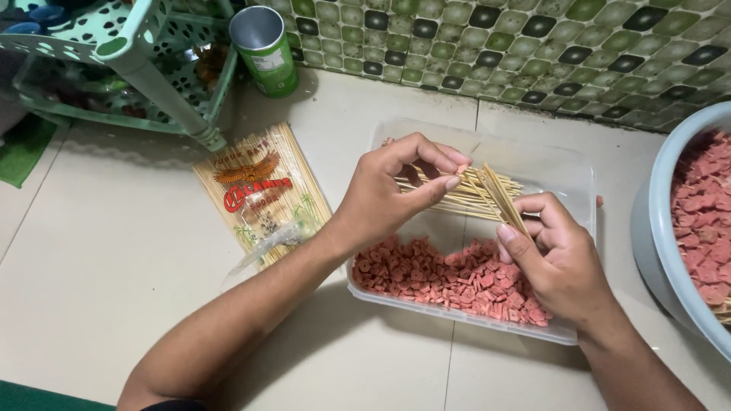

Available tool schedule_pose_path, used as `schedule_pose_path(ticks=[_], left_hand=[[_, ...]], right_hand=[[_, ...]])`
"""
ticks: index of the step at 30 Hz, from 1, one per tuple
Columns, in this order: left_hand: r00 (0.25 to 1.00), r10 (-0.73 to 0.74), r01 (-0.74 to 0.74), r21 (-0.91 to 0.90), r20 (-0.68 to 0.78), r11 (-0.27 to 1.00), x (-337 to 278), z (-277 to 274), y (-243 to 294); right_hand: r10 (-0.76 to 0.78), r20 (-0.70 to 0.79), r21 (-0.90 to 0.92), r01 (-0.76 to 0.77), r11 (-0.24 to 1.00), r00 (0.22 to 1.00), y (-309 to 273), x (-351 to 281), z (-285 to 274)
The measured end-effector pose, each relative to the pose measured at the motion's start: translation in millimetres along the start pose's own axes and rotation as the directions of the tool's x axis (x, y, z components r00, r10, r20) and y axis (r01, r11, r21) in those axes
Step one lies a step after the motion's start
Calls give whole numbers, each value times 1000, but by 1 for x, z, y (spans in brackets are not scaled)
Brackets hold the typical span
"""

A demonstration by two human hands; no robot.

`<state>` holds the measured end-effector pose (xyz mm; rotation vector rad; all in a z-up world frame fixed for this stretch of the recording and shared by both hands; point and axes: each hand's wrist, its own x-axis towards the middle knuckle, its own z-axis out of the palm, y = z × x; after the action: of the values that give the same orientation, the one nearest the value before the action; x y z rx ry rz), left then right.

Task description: Skewering small diced pieces of pink food onto wooden sticks one by one.

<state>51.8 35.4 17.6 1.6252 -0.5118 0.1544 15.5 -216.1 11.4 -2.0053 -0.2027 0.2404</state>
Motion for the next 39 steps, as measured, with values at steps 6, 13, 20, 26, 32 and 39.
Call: schedule_pose_path(ticks=[6,13,20,26,32,39], left_hand=[[996,93,-93,95,-3,991,-1,0,1],[992,125,-121,151,-16,981,-1,0,1],[972,224,-197,280,-68,940,-1,4,-4],[867,459,-497,303,192,813,-21,27,18],[820,55,-401,503,570,766,-39,43,-3],[780,-127,-270,512,613,815,-38,34,11]], right_hand=[[-18,0,-15,18,1000,1000,1,1,-1],[9,-7,-22,-9,1000,1000,-3,0,0],[-58,1,-66,58,996,998,1,4,-1],[44,-13,-126,-46,991,999,0,6,-1],[159,11,-428,-139,893,987,-25,14,6],[44,177,-669,87,738,983,-54,55,12]])
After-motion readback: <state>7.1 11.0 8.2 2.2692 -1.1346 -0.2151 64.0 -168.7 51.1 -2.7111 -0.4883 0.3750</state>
